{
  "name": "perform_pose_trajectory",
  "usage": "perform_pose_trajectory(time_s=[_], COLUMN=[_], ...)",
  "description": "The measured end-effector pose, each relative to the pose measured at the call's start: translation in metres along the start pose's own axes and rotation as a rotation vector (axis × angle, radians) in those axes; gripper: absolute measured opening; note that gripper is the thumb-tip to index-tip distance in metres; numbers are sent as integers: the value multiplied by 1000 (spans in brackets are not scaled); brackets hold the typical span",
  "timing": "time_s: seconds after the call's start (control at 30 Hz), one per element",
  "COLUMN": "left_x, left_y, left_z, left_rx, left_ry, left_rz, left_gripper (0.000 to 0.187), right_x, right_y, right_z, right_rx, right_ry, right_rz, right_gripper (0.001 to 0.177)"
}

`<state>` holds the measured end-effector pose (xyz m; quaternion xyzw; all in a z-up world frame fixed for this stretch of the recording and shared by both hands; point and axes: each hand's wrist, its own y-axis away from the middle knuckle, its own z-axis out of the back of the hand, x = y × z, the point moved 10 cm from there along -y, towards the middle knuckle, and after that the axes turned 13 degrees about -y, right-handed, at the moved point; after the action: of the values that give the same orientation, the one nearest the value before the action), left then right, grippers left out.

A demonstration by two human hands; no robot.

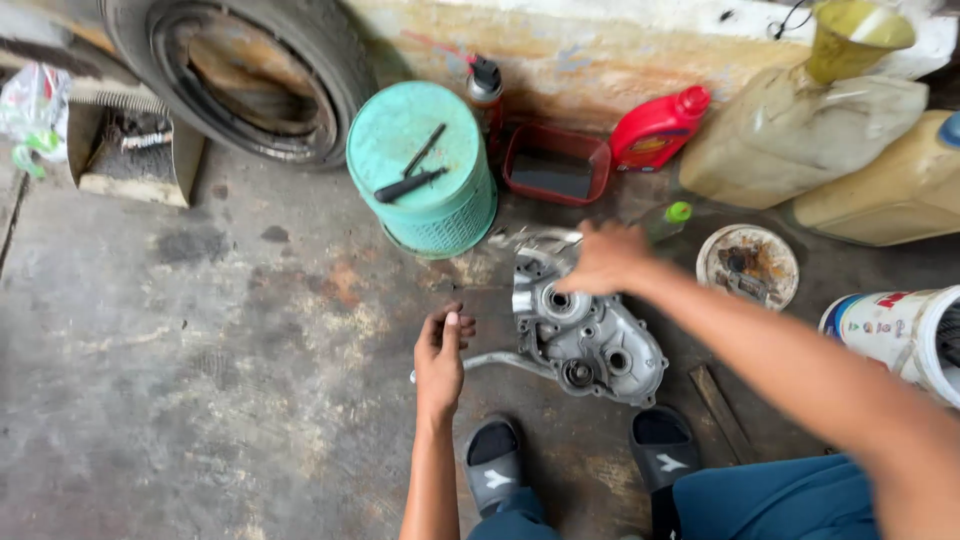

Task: The person pours liquid from a bottle into a container, then uses pliers to hold a small metal part while dipping it into the liquid. They repeat this process with different small parts, cleaning them in the liquid and placing them on the floor.

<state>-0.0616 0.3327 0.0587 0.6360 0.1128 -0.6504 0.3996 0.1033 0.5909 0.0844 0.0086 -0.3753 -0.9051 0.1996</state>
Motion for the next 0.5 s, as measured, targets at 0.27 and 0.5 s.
perform_pose_trajectory(time_s=[0.27,0.5], left_x=[-30,-140], left_y=[-3,-32], left_z=[35,43], left_rx=[-15,47], left_ry=[-49,-163], left_rz=[157,77], left_gripper=[38,35], right_x=[29,21], right_y=[-62,-44], right_z=[-87,-70], right_rx=[193,411], right_ry=[-114,-187], right_rz=[103,87], right_gripper=[125,130])
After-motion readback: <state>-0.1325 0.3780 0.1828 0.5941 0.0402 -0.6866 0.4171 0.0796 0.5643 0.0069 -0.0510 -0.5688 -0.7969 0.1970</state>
